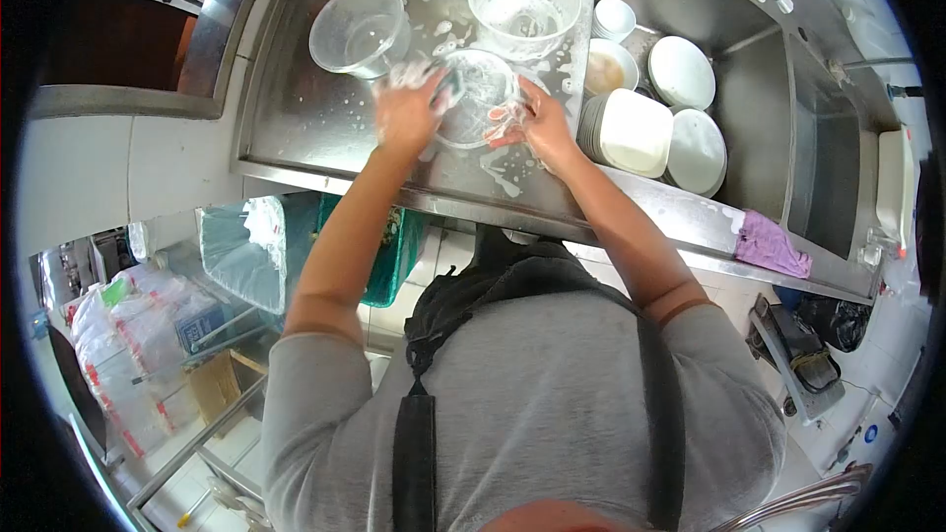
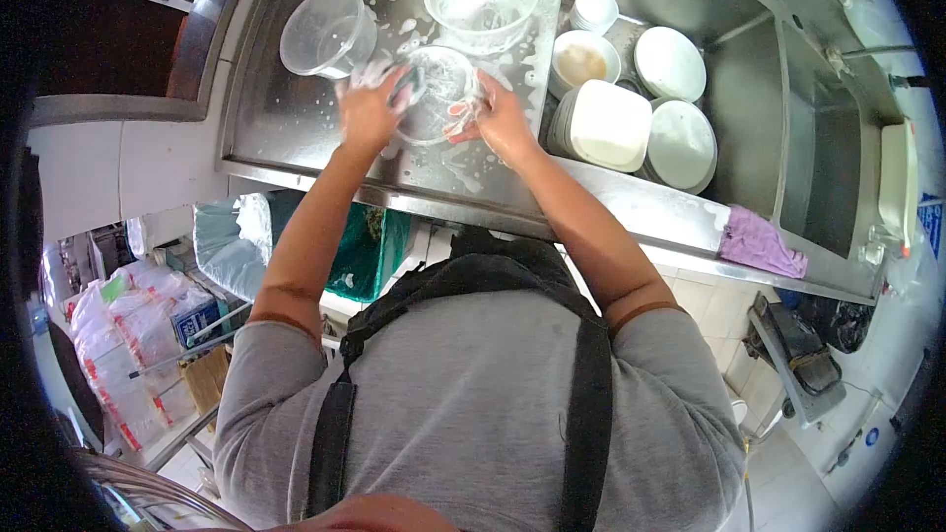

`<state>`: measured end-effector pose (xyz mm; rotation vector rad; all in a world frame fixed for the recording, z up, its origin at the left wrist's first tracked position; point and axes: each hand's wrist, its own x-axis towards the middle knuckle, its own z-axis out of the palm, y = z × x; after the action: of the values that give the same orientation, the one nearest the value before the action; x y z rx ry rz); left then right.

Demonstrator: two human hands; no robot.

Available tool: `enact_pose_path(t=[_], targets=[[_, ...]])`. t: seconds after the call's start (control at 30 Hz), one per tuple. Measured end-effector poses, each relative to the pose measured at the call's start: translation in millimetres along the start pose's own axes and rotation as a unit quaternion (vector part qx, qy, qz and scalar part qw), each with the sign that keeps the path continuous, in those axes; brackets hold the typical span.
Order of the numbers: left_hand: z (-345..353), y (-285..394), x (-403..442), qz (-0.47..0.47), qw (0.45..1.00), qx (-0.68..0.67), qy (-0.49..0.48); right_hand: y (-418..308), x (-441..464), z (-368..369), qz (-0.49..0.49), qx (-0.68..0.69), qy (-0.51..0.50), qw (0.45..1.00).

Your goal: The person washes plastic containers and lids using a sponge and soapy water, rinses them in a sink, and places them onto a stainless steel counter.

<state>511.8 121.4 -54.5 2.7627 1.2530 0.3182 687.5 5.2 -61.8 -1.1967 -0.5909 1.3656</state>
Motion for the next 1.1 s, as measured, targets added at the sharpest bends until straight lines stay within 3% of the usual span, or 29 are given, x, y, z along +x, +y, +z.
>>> enact_pose_path(t=[0.1,0.17,0.2,0.3,0.33,0.4,0.47,0.6,0.7,0.77,0.83,0.9,0.97,1.1], targets=[[14,36,30,-0.034,0.999,0.006,0.000,2,8,-5,-0.016,-0.024,-0.016,0.999],[16,51,29,-0.028,0.984,-0.167,-0.047,2,7,-5,-0.042,-0.026,-0.004,0.999],[12,50,24,0.035,0.989,-0.144,-0.026,4,8,-6,-0.042,-0.026,-0.004,0.999],[16,31,29,0.077,0.994,-0.072,-0.022,6,9,-4,-0.056,-0.027,-0.005,0.998],[15,24,40,-0.009,0.995,-0.052,-0.085,-1,5,-3,-0.028,-0.016,-0.008,0.999],[5,11,38,0.010,0.999,-0.005,-0.045,-4,7,-4,-0.004,-0.011,-0.016,1.000],[7,-11,28,0.039,0.998,0.041,0.025,12,10,-3,-0.044,-0.040,0.005,0.998],[10,17,37,-0.033,0.998,-0.004,-0.051,9,15,-10,-0.024,-0.029,-0.020,0.999],[9,40,32,-0.002,0.994,-0.033,-0.105,-5,13,-10,-0.015,-0.007,-0.048,0.999],[6,39,14,0.103,0.985,-0.126,-0.048,-13,9,-7,0.057,0.133,0.007,0.989],[6,29,-1,0.122,0.982,-0.138,-0.047,-9,10,-7,0.045,0.102,-0.001,0.994],[-11,17,-19,0.240,0.960,-0.120,-0.083,-11,13,-7,0.028,0.072,-0.008,0.997],[-22,-4,-32,0.226,0.956,-0.133,-0.133,-12,12,-5,0.051,0.005,0.005,0.999],[-27,4,-39,0.222,0.964,-0.134,-0.057,-9,15,-3,0.042,-0.005,-0.008,0.999]])
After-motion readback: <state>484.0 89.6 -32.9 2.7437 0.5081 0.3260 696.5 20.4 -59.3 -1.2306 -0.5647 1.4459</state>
